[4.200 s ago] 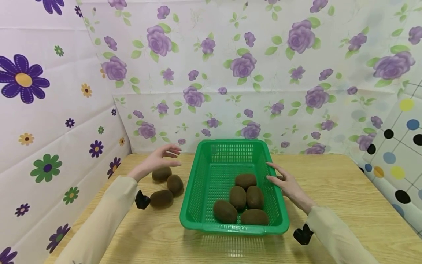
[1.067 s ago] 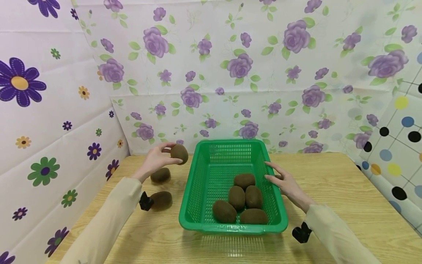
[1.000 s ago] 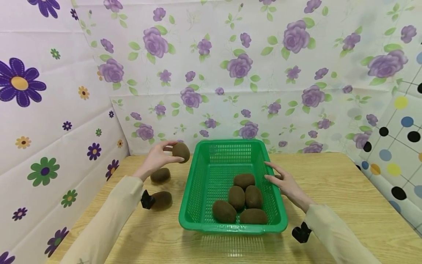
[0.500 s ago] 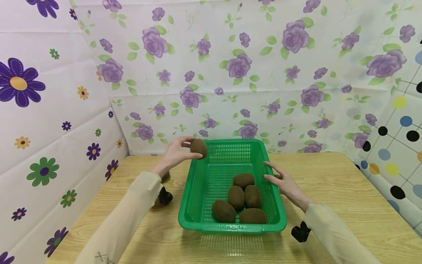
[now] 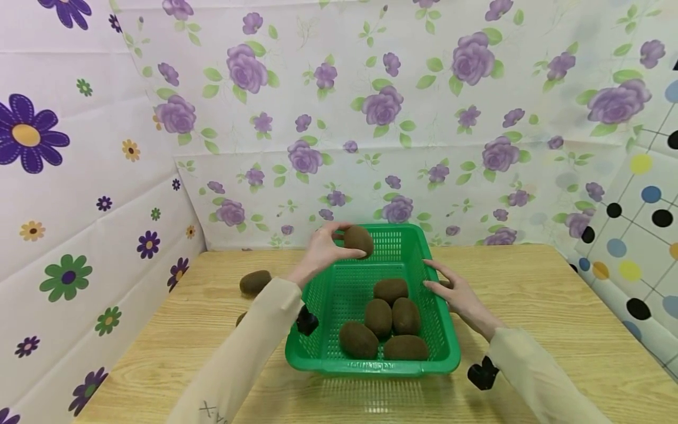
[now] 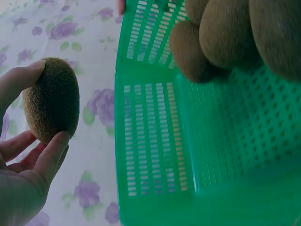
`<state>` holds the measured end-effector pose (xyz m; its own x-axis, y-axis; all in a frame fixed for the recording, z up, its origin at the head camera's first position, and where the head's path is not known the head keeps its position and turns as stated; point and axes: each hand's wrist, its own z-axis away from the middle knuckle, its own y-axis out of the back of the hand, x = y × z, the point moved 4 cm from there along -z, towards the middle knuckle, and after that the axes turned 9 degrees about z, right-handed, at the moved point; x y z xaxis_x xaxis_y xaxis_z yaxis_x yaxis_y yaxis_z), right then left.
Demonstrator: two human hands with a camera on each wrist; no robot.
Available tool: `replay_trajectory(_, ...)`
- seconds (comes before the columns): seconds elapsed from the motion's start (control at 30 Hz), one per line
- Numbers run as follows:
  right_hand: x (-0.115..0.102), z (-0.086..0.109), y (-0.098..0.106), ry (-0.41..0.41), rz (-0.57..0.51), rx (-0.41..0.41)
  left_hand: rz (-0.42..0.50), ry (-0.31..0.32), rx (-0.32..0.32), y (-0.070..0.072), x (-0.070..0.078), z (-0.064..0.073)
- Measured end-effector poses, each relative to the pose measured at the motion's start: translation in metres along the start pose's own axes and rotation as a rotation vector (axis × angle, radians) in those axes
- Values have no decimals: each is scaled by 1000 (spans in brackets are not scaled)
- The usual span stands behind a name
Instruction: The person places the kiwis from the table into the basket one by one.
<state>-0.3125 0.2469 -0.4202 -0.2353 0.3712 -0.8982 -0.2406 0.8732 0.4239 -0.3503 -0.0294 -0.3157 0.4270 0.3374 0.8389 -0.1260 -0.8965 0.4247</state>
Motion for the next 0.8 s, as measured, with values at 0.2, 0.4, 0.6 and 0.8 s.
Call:
replay_trajectory(0.2,1,0,1,-12,10,8,26,10,38,-18,-5,-2)
replay_trajectory(0.4,0,0,0,-19,23,7,18,40,83,-32,-17,-5)
replay_trajectory(0.6,-1,1,0,-4,17,-5,15,68,129,-41,-30,-6)
replay_trajectory(0.8,-1,1,0,-4,11,-8,49,82,173,-48,-41,-8)
